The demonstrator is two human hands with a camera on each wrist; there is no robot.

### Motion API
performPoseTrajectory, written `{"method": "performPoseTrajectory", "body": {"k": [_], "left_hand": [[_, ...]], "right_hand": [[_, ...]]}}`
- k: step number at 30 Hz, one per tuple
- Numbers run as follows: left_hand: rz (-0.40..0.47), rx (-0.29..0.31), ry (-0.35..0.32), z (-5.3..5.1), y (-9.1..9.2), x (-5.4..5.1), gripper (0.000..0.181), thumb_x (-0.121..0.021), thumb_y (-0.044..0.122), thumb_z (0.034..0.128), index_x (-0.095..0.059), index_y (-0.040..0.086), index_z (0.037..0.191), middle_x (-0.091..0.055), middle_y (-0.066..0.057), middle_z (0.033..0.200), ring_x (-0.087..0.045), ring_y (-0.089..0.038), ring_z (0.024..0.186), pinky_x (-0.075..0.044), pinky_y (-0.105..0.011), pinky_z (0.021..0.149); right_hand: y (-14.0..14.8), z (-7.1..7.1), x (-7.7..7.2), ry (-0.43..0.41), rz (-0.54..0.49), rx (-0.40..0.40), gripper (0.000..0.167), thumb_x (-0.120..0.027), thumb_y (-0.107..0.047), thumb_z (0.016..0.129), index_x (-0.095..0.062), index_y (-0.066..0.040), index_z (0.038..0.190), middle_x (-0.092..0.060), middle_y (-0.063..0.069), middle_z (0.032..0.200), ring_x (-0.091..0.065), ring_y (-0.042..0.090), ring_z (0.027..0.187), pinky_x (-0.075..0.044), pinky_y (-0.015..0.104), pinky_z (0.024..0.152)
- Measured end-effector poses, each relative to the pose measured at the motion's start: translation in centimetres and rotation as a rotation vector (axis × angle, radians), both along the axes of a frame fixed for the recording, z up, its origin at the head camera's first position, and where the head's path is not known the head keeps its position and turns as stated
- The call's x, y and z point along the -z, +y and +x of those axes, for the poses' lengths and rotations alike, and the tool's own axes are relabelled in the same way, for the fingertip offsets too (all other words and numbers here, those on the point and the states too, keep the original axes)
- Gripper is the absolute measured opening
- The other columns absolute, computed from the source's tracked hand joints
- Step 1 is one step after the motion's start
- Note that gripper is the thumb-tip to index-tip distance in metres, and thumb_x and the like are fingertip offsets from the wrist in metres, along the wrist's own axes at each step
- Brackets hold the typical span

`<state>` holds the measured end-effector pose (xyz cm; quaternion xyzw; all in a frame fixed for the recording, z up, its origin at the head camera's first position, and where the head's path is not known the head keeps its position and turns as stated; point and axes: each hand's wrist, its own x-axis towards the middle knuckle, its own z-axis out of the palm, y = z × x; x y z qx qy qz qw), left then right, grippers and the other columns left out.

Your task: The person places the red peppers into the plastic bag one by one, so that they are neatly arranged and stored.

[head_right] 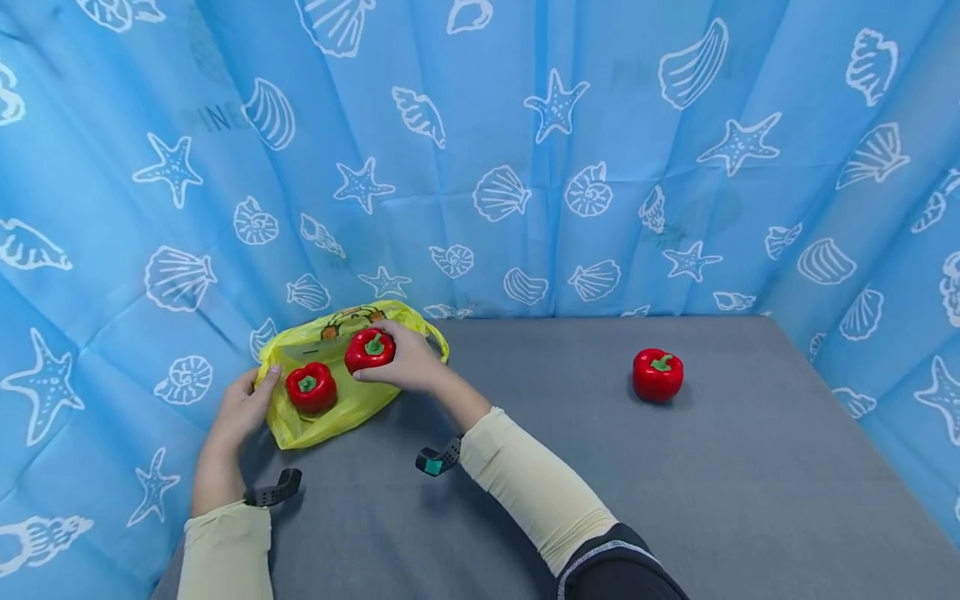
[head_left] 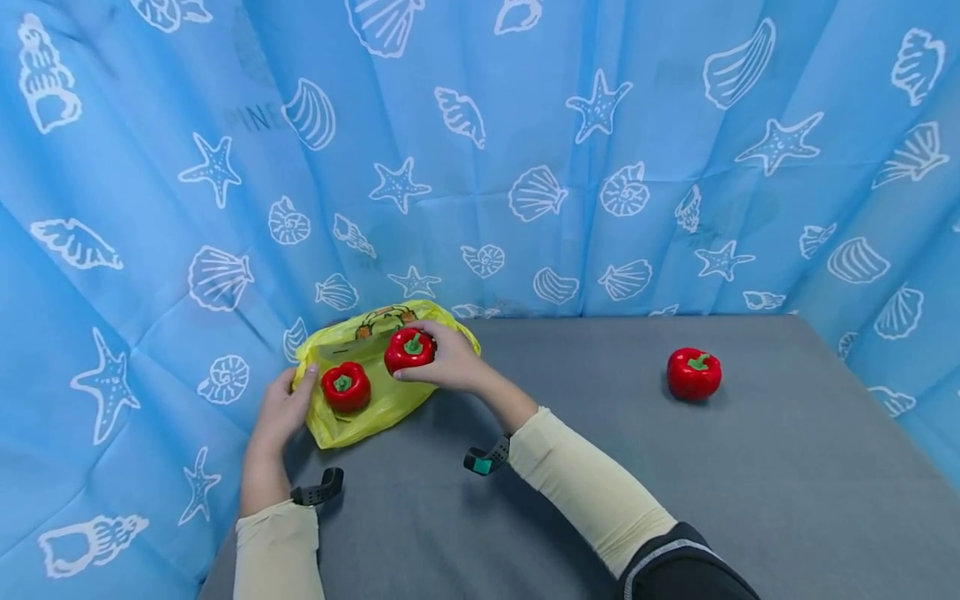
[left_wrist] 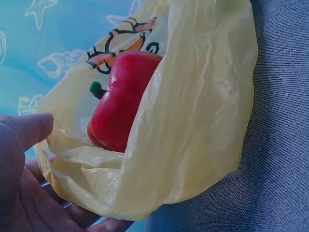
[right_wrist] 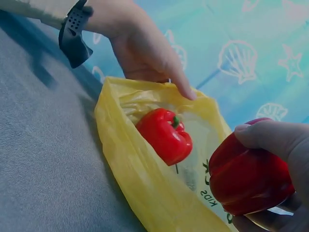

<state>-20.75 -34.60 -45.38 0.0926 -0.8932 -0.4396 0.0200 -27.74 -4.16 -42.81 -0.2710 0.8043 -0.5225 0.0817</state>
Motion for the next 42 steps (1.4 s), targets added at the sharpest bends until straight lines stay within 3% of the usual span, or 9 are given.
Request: {"method": "performPoseTrajectory", "body": {"k": [4, 9, 17, 22, 29, 42], "left_hand": [[-0.006, -0.007, -0.014, 0.0, -0.1, 0.0, 0.078, -0.036, 0.064, 0.1097, -0.049, -0.001, 0.152, -0.058, -0.025, 0.135, -0.06, -0.029, 0.107, -0.048, -0.031, 0.084], [-0.017, -0.015, -0.029, 0.1, -0.4, 0.1, 0.078, -0.037, 0.064, 0.1097, -0.051, -0.002, 0.15, -0.06, -0.024, 0.13, -0.06, -0.023, 0.099, -0.049, -0.03, 0.08], [-0.013, -0.012, -0.02, 0.1, -0.1, 0.0, 0.074, -0.036, 0.061, 0.1109, -0.051, -0.001, 0.15, -0.06, -0.024, 0.131, -0.06, -0.023, 0.1, -0.049, -0.03, 0.081], [-0.023, -0.008, -0.001, 0.1, 0.0, -0.1, 0.074, -0.036, 0.061, 0.111, -0.053, 0.0, 0.148, -0.06, -0.023, 0.129, -0.059, -0.022, 0.098, -0.049, -0.029, 0.079], [-0.015, -0.005, 0.01, -0.1, 0.3, 0.1, 0.071, -0.04, 0.058, 0.1113, -0.055, -0.001, 0.148, -0.062, -0.024, 0.131, -0.06, -0.02, 0.098, -0.05, -0.028, 0.079], [-0.007, -0.008, 0.0, -0.5, 0.2, -0.1, 0.072, -0.038, 0.058, 0.1116, -0.052, -0.001, 0.15, -0.06, -0.024, 0.132, -0.06, -0.02, 0.099, -0.049, -0.027, 0.079]], "right_hand": [[-1.4, -0.8, 0.3, 0.015, 0.059, -0.044, 0.08, -0.09, -0.033, 0.086, -0.051, -0.014, 0.153, -0.062, 0.005, 0.142, -0.064, 0.021, 0.123, -0.061, 0.031, 0.087], [-2.8, -1.8, 0.7, 0.03, 0.159, -0.099, 0.079, -0.09, -0.032, 0.087, -0.051, -0.013, 0.153, -0.063, 0.003, 0.139, -0.065, 0.016, 0.118, -0.059, 0.027, 0.086], [-3.6, -3.0, 1.6, 0.054, 0.287, -0.139, 0.08, -0.091, -0.026, 0.086, -0.051, -0.009, 0.153, -0.064, 0.004, 0.139, -0.065, 0.017, 0.12, -0.058, 0.029, 0.089], [-4.3, -3.0, 1.6, 0.052, 0.324, -0.184, 0.079, -0.089, -0.024, 0.088, -0.05, -0.008, 0.154, -0.064, 0.005, 0.141, -0.064, 0.019, 0.123, -0.057, 0.029, 0.093], [-4.9, -3.1, 2.0, 0.075, 0.426, -0.174, 0.079, -0.089, -0.023, 0.088, -0.049, -0.011, 0.156, -0.059, 0.006, 0.15, -0.058, 0.021, 0.136, -0.054, 0.032, 0.105], [-5.0, -3.1, 1.5, 0.106, 0.441, -0.208, 0.078, -0.082, -0.023, 0.095, -0.043, -0.015, 0.162, -0.051, 0.005, 0.161, -0.051, 0.022, 0.146, -0.05, 0.033, 0.112]]}}
